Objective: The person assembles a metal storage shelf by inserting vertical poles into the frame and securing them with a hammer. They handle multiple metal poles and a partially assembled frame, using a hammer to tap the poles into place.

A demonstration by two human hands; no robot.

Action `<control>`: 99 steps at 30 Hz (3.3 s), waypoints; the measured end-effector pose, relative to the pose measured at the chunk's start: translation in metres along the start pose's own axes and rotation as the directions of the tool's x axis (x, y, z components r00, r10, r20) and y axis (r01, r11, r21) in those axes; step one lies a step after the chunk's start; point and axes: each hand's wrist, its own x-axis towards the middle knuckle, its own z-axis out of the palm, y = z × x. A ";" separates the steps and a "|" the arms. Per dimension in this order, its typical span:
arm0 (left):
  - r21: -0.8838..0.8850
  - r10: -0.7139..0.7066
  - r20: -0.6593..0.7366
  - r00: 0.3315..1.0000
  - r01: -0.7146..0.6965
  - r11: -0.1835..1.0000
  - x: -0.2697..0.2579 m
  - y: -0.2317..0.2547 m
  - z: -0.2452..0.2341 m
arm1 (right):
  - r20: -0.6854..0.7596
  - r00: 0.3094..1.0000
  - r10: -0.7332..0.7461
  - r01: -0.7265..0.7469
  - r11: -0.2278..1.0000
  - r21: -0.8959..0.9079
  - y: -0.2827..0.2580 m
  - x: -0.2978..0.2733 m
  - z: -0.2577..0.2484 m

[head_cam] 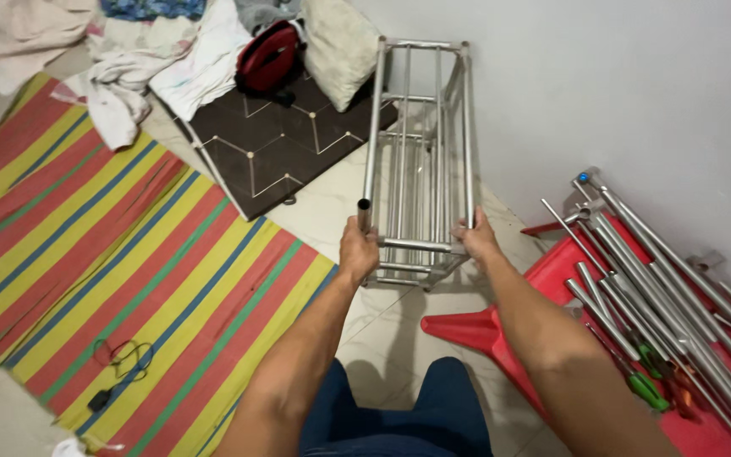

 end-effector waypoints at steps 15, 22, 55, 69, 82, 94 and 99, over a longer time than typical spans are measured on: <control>0.207 -0.334 0.187 0.924 0.296 0.933 -0.025 0.027 -0.041 | 0.134 0.978 0.161 -0.118 0.953 -0.280 0.004 -0.008 -0.006; 0.167 -0.219 0.163 0.962 0.192 0.967 -0.033 0.042 -0.051 | 0.198 0.961 0.195 -0.115 0.928 -0.355 -0.018 -0.042 -0.009; 0.136 0.340 0.652 0.678 -0.545 0.827 -0.057 0.290 -0.066 | -0.229 0.929 -0.290 0.095 0.786 -0.610 -0.179 -0.280 -0.127; -0.032 0.432 0.815 0.386 -0.715 0.698 -0.161 0.328 0.073 | -0.706 0.680 -0.199 -0.124 0.917 -0.378 -0.059 -0.410 -0.284; 0.045 0.380 0.806 0.453 -0.688 0.724 -0.224 0.345 0.154 | -0.621 0.744 -0.247 -0.002 0.928 -0.371 -0.030 -0.400 -0.381; 0.047 0.405 0.797 0.448 -0.715 0.698 -0.172 0.231 0.262 | -0.444 0.891 -0.095 -0.121 0.894 -0.432 0.043 -0.282 -0.334; -0.022 0.440 0.795 0.417 -0.705 0.708 -0.151 0.187 0.284 | -0.402 0.899 -0.172 -0.107 0.804 -0.585 0.071 -0.240 -0.309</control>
